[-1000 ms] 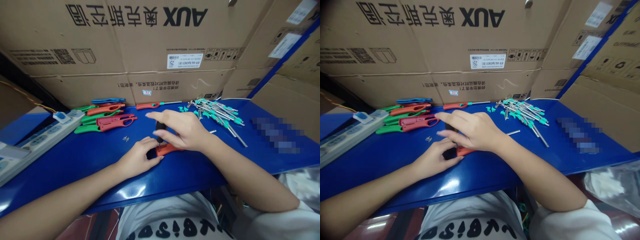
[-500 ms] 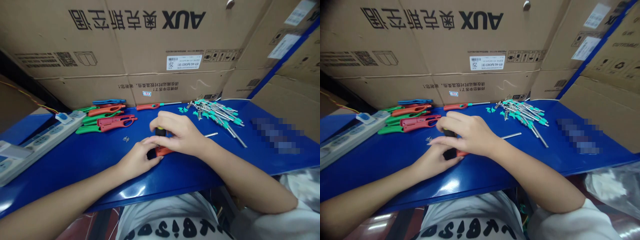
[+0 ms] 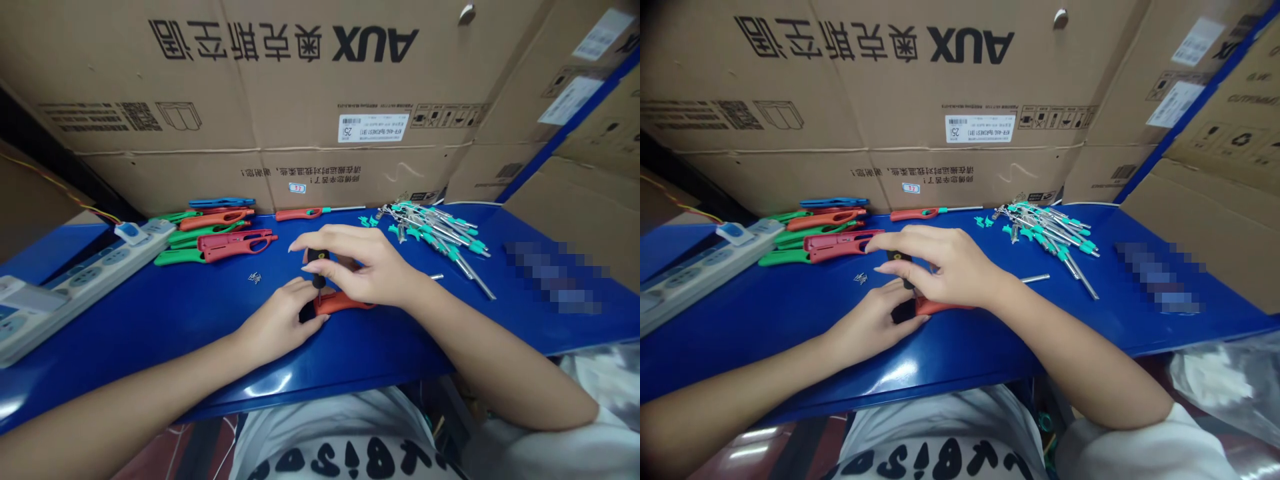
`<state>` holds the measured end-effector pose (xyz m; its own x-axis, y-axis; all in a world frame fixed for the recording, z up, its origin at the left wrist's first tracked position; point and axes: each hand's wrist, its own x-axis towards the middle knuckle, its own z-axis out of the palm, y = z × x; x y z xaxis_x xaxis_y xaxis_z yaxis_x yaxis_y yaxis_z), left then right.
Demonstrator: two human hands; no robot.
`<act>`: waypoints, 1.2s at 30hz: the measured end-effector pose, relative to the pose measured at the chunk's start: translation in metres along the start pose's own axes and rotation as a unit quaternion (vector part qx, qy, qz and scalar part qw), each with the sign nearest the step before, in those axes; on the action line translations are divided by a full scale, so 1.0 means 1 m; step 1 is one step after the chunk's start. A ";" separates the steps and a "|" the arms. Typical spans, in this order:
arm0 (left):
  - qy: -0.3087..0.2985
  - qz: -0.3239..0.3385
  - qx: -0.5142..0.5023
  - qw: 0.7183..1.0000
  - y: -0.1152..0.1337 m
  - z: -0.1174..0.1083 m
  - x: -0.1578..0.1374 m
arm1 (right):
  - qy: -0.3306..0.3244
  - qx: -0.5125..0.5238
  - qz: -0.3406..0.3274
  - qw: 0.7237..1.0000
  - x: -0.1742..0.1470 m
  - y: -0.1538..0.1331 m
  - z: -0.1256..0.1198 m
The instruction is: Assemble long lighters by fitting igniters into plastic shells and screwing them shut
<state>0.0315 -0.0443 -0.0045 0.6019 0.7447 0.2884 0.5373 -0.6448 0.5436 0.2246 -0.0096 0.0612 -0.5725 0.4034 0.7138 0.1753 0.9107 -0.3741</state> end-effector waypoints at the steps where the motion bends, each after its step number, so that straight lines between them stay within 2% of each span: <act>1: 0.004 0.002 0.001 1.000 0.000 0.000 0.000 | -0.003 -0.022 -0.004 1.000 0.000 -0.001 0.000; 6: 0.006 -0.019 0.006 1.000 0.000 0.002 -0.001 | -0.008 -0.137 -0.018 0.990 -0.001 -0.009 0.001; 10: 0.016 -0.012 -0.013 1.000 0.002 0.004 -0.002 | 0.011 -0.256 -0.017 0.967 -0.003 -0.016 0.003; 12: 0.012 -0.010 -0.003 1.000 0.005 0.003 -0.002 | 0.030 -0.253 -0.011 0.967 -0.003 -0.016 0.002; 16: -0.024 -0.035 0.040 0.998 0.013 -0.005 -0.002 | 0.105 -0.136 0.032 0.985 0.000 -0.013 -0.014; 19: -0.056 -0.050 0.061 0.995 0.017 -0.014 -0.003 | 0.199 -0.131 0.088 0.967 0.000 -0.006 -0.038; 21: -0.077 -0.064 0.094 0.991 0.019 -0.018 -0.004 | 0.221 -0.175 0.093 0.955 -0.004 0.005 -0.055; 25: -0.095 -0.064 0.121 0.986 0.020 -0.018 -0.005 | 0.149 -0.294 0.108 0.938 -0.028 0.048 -0.077; 27: -0.097 -0.036 0.103 0.989 0.019 -0.012 -0.002 | 0.123 -0.320 0.140 0.929 -0.043 0.071 -0.078; 29: -0.099 0.005 0.087 0.991 0.016 -0.005 0.003 | 0.130 -0.323 0.182 0.920 -0.054 0.090 -0.074; 33: -0.075 0.055 0.087 0.992 0.002 -0.002 0.019 | 0.116 -0.297 0.226 0.920 -0.062 0.104 -0.061; 36: -0.071 0.096 0.082 0.989 -0.014 -0.018 0.034 | 0.049 -0.292 0.281 0.913 -0.059 0.106 -0.057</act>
<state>0.0339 -0.0065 0.0118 0.7729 0.5812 0.2548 0.4861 -0.8003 0.3511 0.3228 0.0680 0.0135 -0.1923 0.8016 0.5661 0.8325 0.4386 -0.3384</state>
